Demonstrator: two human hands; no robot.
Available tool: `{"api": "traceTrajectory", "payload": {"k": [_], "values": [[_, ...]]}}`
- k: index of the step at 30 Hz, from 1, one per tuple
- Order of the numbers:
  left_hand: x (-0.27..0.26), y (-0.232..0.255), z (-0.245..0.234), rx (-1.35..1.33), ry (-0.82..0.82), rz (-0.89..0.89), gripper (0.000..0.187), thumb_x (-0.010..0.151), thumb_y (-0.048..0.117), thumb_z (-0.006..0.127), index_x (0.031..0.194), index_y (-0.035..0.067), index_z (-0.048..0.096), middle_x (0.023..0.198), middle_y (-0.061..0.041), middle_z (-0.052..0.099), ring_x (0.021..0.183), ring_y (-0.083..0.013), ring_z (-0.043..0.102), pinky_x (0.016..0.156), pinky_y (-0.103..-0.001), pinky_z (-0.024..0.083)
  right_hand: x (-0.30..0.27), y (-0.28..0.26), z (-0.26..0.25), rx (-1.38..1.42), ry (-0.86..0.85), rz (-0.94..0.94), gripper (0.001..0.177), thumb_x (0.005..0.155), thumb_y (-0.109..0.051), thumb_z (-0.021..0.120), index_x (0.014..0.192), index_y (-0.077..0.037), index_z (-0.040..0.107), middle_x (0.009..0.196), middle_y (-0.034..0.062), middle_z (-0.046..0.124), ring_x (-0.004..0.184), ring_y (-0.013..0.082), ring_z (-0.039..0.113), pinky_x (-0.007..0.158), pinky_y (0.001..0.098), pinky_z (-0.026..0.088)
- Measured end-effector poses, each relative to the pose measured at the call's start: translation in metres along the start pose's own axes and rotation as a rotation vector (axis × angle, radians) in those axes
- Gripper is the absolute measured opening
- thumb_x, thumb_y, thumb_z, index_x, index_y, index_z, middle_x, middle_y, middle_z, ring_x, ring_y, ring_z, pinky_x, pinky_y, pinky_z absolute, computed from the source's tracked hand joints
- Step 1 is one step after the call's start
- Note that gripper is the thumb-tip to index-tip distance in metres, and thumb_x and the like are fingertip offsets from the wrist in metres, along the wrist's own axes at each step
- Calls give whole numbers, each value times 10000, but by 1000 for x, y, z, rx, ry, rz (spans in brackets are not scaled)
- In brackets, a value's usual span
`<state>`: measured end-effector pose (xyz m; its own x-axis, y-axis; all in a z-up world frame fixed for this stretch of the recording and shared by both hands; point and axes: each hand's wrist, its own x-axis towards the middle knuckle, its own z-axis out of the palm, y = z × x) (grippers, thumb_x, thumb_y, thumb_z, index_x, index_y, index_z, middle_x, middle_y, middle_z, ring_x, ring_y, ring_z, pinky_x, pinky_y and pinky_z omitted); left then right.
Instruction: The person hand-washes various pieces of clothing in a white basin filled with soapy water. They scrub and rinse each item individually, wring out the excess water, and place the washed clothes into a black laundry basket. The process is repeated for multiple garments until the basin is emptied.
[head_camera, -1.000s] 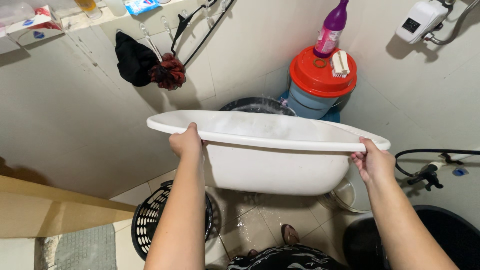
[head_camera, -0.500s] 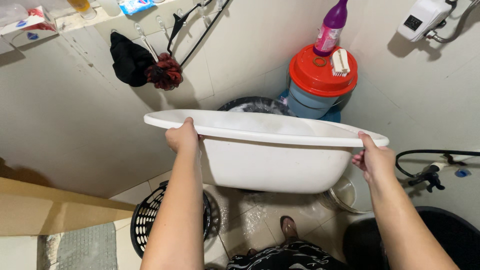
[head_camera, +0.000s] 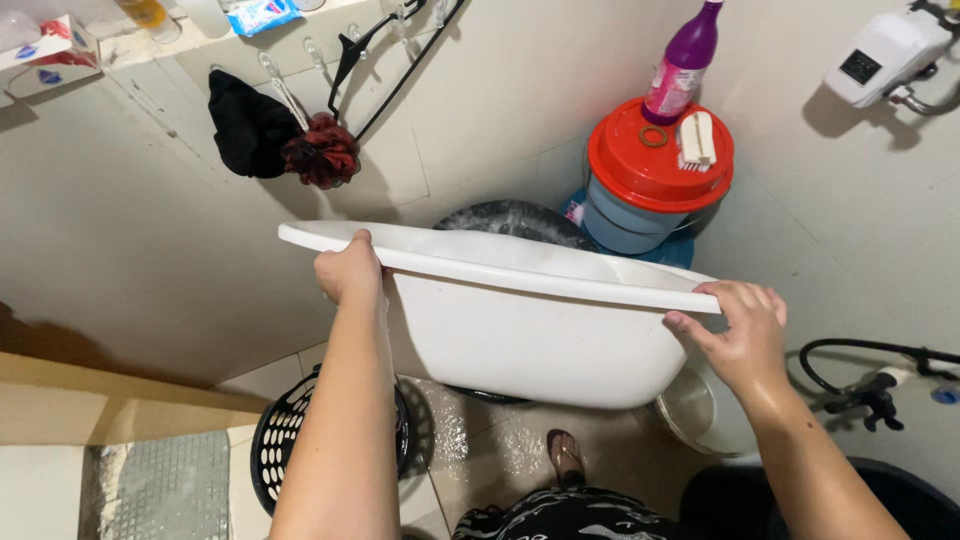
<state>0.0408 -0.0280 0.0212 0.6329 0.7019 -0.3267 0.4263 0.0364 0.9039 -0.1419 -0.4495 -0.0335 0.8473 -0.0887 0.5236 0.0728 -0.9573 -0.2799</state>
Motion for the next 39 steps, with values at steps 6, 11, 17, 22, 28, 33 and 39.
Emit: {"api": "traceTrajectory", "payload": {"k": [6, 11, 17, 22, 28, 33, 39], "values": [[3, 4, 13, 4, 2, 15, 312, 815, 251, 746, 838, -42, 640, 745, -154, 717, 578, -240, 702, 491, -348, 567, 18, 15, 9, 72, -4, 4, 521, 793, -555, 791, 970, -68, 737, 998, 35, 726, 1054, 247, 636, 987, 433, 386], [10, 2, 37, -252, -100, 59, 308, 836, 211, 710, 706, -2, 531, 624, -112, 633, 489, -180, 610, 455, -319, 559, 35, 28, 21, 49, 2, 48, 532, 798, -563, 802, 971, -64, 737, 918, 30, 707, 1007, 238, 631, 964, 437, 373], [13, 3, 51, -314, -162, 94, 362, 872, 251, 711, 690, 3, 522, 597, -86, 595, 493, -159, 577, 503, -315, 552, 45, 40, 25, 96, -5, 81, 510, 800, -560, 798, 948, -75, 741, 896, 30, 706, 970, 231, 626, 949, 438, 353], [15, 8, 50, -340, -244, 57, 278, 854, 234, 713, 789, 7, 566, 701, -98, 622, 592, -183, 617, 594, -334, 581, 55, 48, 32, 64, 13, 20, 530, 815, -578, 798, 963, -72, 738, 902, 39, 706, 970, 235, 633, 956, 447, 350], [18, 13, 49, -442, -375, 98, 176, 803, 102, 659, 855, -54, 597, 797, -128, 650, 678, -204, 654, 659, -331, 583, 78, 59, 42, 48, 29, 6, 559, 806, -610, 809, 934, -70, 744, 870, 57, 695, 945, 245, 631, 945, 443, 349], [13, 18, 44, -368, -348, 26, 111, 793, -19, 632, 871, -83, 586, 802, -144, 658, 639, -187, 646, 599, -291, 568, 92, 70, 47, 54, 10, 11, 589, 794, -628, 815, 945, -63, 746, 844, 59, 685, 911, 238, 618, 942, 430, 342], [12, 20, 43, -468, -421, 28, 99, 838, -71, 622, 913, -113, 572, 859, -169, 656, 650, -192, 661, 634, -302, 636, 105, 82, 51, 34, -17, -14, 594, 811, -660, 803, 925, -80, 751, 850, 43, 690, 918, 234, 620, 934, 435, 316]]}}
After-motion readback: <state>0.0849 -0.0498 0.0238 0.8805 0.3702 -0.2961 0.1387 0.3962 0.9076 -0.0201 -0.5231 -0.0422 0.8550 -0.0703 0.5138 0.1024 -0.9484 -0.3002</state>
